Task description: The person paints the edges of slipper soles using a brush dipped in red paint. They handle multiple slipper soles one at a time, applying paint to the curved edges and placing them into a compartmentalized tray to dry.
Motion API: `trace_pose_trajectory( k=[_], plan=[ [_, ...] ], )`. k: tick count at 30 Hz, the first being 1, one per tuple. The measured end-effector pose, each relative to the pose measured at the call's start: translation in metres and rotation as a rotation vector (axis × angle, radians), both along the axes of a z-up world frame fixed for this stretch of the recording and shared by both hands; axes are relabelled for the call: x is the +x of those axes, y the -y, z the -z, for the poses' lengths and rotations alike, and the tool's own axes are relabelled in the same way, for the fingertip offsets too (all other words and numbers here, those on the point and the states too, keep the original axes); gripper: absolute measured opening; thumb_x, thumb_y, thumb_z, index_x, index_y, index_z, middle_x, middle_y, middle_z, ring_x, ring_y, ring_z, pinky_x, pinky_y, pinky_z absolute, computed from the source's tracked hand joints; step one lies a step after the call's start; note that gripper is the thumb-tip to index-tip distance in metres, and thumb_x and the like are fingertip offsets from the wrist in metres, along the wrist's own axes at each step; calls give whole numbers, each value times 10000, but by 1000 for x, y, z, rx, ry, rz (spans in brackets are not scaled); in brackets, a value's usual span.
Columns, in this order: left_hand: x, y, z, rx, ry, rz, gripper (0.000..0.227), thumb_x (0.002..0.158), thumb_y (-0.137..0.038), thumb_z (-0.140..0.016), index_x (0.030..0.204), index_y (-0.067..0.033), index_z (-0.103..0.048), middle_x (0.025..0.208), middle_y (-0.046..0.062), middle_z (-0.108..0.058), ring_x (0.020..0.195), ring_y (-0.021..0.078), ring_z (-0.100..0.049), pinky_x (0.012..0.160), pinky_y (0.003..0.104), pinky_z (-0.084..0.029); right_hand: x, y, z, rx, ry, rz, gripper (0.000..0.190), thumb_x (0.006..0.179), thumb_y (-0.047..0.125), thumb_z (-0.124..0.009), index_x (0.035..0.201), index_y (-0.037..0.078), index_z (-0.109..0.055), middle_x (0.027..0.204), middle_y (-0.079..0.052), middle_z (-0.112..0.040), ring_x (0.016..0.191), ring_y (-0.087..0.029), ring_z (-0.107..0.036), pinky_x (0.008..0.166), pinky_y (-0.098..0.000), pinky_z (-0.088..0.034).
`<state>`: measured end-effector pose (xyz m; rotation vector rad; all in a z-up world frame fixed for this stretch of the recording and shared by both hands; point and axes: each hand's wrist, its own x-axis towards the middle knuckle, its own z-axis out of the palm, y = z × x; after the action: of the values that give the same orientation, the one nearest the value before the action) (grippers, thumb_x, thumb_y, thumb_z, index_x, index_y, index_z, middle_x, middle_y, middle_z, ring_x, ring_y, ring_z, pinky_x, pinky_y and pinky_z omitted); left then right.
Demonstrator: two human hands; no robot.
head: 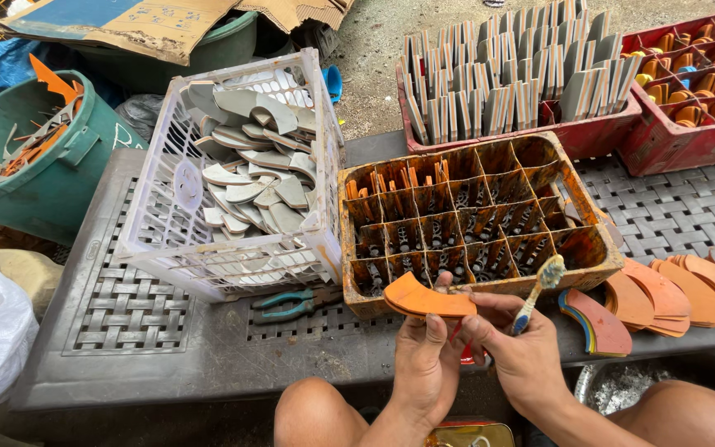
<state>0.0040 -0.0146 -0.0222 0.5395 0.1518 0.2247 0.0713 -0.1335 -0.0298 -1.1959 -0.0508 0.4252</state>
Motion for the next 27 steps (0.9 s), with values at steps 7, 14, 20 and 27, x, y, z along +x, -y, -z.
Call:
trace_pose_trajectory(
  k=[7,14,20,27],
  plan=[
    [4,-5,9,-26,-20,-78,559,888,-363,-754,1383,-161,-589,1453,-86,-612,1111,121,-598,805,309,-480,3,-22,-6,135,-41,-15,375,807,91,-796,1143,-26,-675,982,-109,-767,585,-139,-602,499,-289,-486],
    [6,-8,5,-36,-23,-126,566,888,-359,-727,1412,-185,-601,1509,-65,-545,1199,111,-588,925,302,-507,-5,-37,-14,-7,-4,21,411,809,101,-798,1192,-4,-693,940,-101,-774,639,-122,-629,536,-283,-508],
    [7,-13,4,-33,-16,-164,538,895,-358,-741,1374,-168,-584,1560,-87,-531,1176,93,-586,866,280,-493,-5,-42,-13,-5,7,-4,447,859,147,-796,1262,-27,-711,829,-117,-714,595,-129,-598,539,-265,-482],
    [7,-14,7,-34,-73,-163,634,824,-393,-780,1402,-201,-605,1498,-115,-569,1087,71,-590,741,254,-453,1,-42,-19,12,11,-11,392,854,123,-764,1203,-37,-683,931,-140,-756,591,-144,-617,514,-294,-504]
  ],
)
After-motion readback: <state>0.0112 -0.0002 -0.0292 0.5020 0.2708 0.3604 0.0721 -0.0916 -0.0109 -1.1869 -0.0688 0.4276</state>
